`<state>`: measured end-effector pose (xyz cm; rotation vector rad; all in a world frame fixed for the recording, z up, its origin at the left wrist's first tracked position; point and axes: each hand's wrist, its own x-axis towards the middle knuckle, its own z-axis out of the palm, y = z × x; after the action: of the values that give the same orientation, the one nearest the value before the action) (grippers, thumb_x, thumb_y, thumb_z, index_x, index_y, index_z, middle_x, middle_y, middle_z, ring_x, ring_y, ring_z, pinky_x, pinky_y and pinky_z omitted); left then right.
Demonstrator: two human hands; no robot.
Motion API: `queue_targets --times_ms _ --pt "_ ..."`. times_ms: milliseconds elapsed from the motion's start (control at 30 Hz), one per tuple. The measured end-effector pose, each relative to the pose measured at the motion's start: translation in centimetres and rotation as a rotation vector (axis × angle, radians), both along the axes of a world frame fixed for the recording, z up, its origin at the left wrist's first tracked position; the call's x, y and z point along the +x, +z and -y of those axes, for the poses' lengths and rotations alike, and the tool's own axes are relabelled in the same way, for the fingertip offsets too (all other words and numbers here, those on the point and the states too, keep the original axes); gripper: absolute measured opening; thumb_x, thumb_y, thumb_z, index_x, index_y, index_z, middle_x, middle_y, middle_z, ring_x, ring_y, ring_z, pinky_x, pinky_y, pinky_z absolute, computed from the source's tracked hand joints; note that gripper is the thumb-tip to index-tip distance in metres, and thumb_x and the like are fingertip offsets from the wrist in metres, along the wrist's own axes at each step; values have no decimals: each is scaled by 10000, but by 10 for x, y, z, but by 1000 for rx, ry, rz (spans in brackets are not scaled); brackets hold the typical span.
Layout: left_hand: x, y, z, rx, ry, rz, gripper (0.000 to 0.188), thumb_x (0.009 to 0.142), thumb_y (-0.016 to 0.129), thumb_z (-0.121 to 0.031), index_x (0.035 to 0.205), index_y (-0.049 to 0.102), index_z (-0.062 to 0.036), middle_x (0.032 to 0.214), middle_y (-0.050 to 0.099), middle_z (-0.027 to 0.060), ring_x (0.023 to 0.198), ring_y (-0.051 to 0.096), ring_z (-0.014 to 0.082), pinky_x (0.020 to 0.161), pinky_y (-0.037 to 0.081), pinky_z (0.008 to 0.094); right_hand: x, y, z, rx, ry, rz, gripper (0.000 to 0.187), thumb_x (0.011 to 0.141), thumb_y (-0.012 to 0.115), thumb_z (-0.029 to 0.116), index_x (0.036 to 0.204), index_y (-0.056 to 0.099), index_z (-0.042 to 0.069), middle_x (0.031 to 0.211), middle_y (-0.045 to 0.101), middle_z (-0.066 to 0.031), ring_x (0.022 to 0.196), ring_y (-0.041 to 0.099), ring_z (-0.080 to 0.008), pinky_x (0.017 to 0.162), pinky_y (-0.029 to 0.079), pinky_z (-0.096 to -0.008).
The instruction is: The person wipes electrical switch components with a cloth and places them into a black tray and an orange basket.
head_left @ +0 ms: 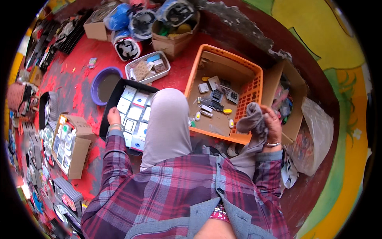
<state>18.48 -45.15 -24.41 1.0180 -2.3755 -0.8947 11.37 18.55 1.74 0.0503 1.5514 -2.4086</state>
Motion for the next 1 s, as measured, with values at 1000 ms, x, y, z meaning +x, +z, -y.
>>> queue_targets --times_ms 1000 --pt "-340 -44 -557 -270 -1107 810 573 827 627 -426 1275 506 -89 1337 444 235 1198 486 417 984 427 463 -6 15 -77 -332 -603 493 297 965 448 155 1157 575 -32 1058 647 -104 957 637 -192 878 511 -352"
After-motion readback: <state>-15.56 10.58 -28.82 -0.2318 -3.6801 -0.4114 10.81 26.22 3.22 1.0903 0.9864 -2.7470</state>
